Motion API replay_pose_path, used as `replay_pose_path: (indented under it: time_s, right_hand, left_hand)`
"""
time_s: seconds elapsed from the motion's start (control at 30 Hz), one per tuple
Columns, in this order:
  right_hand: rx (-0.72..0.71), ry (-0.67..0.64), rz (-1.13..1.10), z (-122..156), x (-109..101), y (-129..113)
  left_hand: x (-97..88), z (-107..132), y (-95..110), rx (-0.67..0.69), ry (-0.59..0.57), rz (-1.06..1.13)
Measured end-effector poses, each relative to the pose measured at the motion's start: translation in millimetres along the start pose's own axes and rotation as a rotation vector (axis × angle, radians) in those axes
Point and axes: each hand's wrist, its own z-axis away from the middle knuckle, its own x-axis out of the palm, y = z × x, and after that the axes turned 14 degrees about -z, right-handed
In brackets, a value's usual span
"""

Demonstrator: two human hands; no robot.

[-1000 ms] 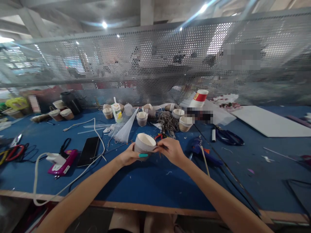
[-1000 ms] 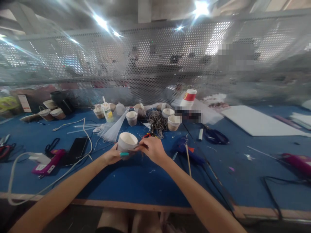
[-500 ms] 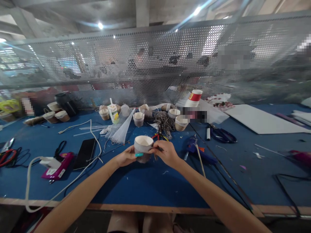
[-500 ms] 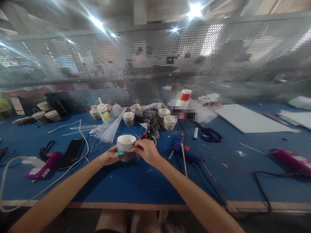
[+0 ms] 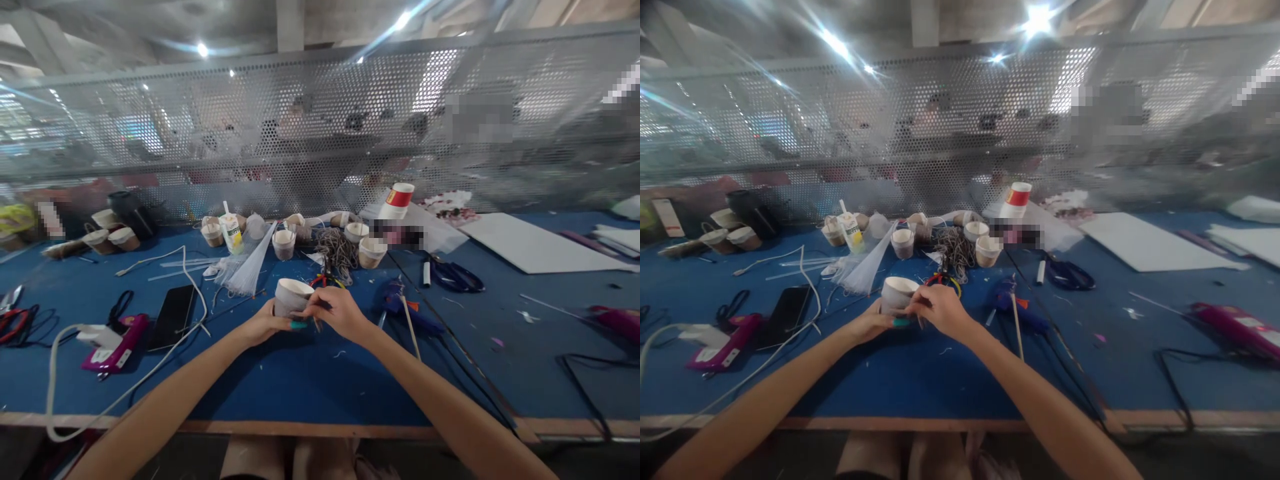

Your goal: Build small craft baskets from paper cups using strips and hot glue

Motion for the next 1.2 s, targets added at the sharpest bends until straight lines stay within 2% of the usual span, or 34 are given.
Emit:
replay_pose_path:
  time_s: [0.17,0.47,0.7,0.83,1.03,1.2]
  right_hand:
    - [0.105,-0.003,-0.094,-2.1,-7.6,-0.5]
    - [0.158,0.022,-0.354,-1.1,-7.3,-3.6]
    - [0.121,0.063,-0.393,-0.6,-12.0,-12.8]
    - [0.122,0.075,-0.363,-1.7,-13.8,-12.1]
    - [0.183,0.054,-0.423,0.2,-7.3,-5.0]
    - [0.196,0.069,-0.422,0.1,-5.4,-0.9]
  left_hand:
    - [-2.7,0.2,-1.2,-0.042,-0.016,0.077]
    - [-5.6,-0.9,-4.4,0.003,-0.093,0.152]
    - [-2.8,-3.5,0.2,0.02,0.074,0.186]
    - [-1.1,-3.9,0.7,0.02,0.123,0.196]
    - [-3.3,-3.6,-1.8,0.008,0.121,0.192]
    - [-4.0,-2.3,-1.5,0.016,0.04,0.165]
